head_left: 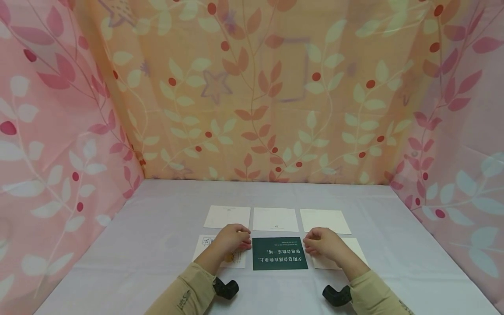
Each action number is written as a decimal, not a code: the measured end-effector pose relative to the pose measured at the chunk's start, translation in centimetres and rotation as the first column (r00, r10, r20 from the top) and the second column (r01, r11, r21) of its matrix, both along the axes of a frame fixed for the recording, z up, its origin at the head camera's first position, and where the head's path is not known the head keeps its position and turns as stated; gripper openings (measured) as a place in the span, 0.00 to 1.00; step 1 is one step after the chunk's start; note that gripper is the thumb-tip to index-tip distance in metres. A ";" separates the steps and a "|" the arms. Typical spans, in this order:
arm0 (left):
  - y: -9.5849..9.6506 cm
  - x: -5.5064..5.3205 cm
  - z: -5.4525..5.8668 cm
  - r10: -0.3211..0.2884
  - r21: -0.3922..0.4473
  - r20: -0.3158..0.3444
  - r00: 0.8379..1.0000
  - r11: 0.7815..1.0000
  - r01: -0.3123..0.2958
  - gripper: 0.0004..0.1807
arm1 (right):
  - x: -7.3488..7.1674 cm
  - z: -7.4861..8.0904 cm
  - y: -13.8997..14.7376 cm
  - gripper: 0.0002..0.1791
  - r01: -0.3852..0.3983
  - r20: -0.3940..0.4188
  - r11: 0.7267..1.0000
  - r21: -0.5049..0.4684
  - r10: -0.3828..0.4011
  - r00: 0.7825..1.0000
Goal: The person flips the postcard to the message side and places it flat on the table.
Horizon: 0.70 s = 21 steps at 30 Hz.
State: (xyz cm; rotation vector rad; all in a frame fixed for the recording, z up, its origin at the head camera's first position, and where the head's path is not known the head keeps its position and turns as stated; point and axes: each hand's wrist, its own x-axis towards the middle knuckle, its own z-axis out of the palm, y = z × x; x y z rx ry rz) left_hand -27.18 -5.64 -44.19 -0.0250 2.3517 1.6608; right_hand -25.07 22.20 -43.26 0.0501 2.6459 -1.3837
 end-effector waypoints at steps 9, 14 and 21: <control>-0.3 0.2 0.1 0.002 0.068 0.026 1.000 0.998 -0.003 0.14 | 0.2 0.2 -0.2 0.05 -0.011 -0.003 1.000 -0.009 0.011 1.000; -0.2 0.0 0.1 -0.005 0.112 0.043 0.999 0.994 0.000 0.15 | 0.1 0.1 -0.3 0.05 -0.005 0.002 1.000 -0.012 0.005 1.000; -0.3 -0.5 -0.4 0.024 0.167 0.089 0.996 0.985 -0.038 0.16 | 0.2 0.1 -0.4 0.04 -0.003 0.008 0.999 -0.034 0.003 1.000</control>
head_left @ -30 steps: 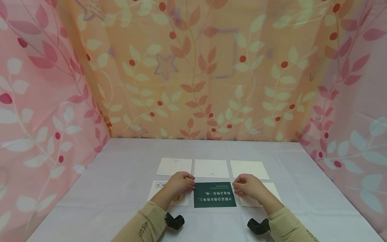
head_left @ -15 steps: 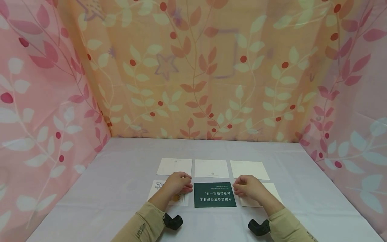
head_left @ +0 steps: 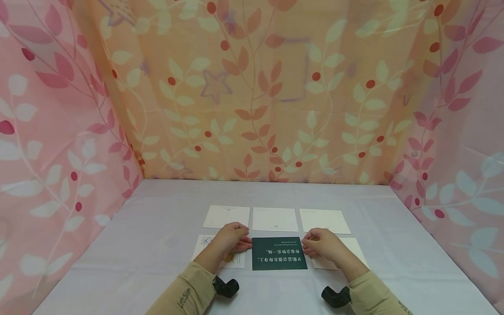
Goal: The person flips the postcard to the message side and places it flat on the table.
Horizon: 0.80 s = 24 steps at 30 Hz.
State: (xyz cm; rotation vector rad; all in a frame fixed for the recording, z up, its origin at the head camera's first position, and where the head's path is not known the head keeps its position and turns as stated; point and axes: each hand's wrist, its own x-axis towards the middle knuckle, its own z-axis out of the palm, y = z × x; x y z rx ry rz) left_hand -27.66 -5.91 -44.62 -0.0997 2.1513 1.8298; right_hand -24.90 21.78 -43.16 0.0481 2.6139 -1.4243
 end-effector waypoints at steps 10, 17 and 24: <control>0.0 -0.2 0.2 0.009 0.076 0.041 0.999 0.997 -0.012 0.15 | 0.0 0.0 0.0 0.04 0.012 0.000 1.000 0.002 -0.012 1.000; 0.1 -0.2 0.1 0.007 0.085 0.031 0.999 0.996 -0.010 0.15 | 0.1 -0.1 0.1 0.04 0.012 -0.002 1.000 -0.011 -0.012 1.000; 0.1 -0.3 0.2 0.020 0.042 0.017 1.000 0.999 -0.021 0.14 | 0.0 -0.3 0.1 0.05 0.009 -0.001 1.000 -0.017 -0.009 1.000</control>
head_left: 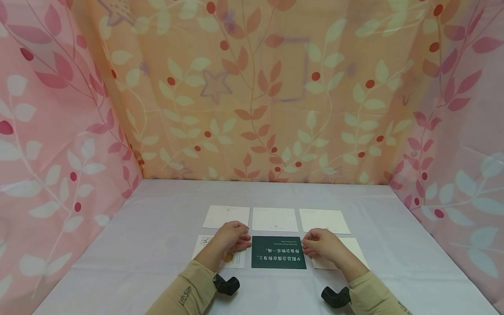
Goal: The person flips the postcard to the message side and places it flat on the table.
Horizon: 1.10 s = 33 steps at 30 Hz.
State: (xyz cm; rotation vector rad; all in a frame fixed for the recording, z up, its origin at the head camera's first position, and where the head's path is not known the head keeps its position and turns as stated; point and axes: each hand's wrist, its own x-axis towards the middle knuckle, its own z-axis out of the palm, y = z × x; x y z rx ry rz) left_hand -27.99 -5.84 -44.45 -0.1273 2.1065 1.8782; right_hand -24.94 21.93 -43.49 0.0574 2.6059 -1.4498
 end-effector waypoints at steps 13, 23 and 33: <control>0.0 0.1 0.1 -0.007 0.048 0.021 1.000 0.999 0.006 0.16 | 0.1 0.2 0.0 0.05 0.004 0.008 1.000 0.007 -0.004 1.000; -0.1 -0.2 0.0 -0.012 0.088 0.030 0.999 0.996 0.009 0.16 | 0.2 0.2 0.1 0.05 0.007 0.016 1.000 0.012 -0.007 1.000; 0.2 -0.2 -0.1 -0.031 0.024 0.013 0.999 0.999 0.031 0.14 | 0.2 0.3 -0.1 0.05 -0.005 0.008 1.000 0.009 0.005 1.000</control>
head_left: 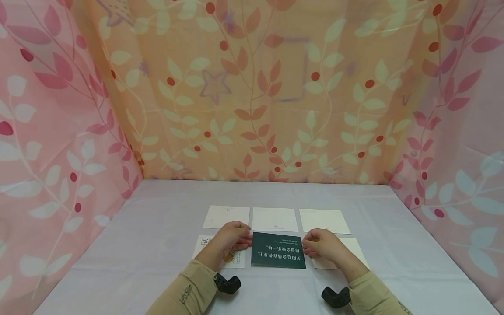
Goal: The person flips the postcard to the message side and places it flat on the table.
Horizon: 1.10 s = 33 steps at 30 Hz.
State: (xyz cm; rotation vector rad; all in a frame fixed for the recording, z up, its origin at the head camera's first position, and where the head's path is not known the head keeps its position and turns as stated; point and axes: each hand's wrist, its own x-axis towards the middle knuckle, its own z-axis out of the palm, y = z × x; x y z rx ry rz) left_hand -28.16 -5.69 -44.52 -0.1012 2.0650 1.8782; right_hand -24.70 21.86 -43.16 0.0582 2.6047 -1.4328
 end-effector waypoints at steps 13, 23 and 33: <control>0.5 0.2 -0.6 -0.033 -0.098 -0.051 0.998 0.995 0.028 0.13 | 0.0 -0.1 0.1 0.05 -0.020 -0.003 1.000 -0.011 0.020 1.000; 0.8 0.6 -0.4 -0.039 -0.080 -0.067 0.997 0.996 0.034 0.17 | 0.1 -0.2 0.2 0.05 -0.030 -0.012 1.000 -0.006 0.030 0.999; 1.0 0.6 -0.3 -0.032 -0.081 -0.080 0.996 0.996 0.025 0.20 | 0.0 -0.5 0.2 0.05 -0.019 -0.008 1.000 0.001 0.019 1.000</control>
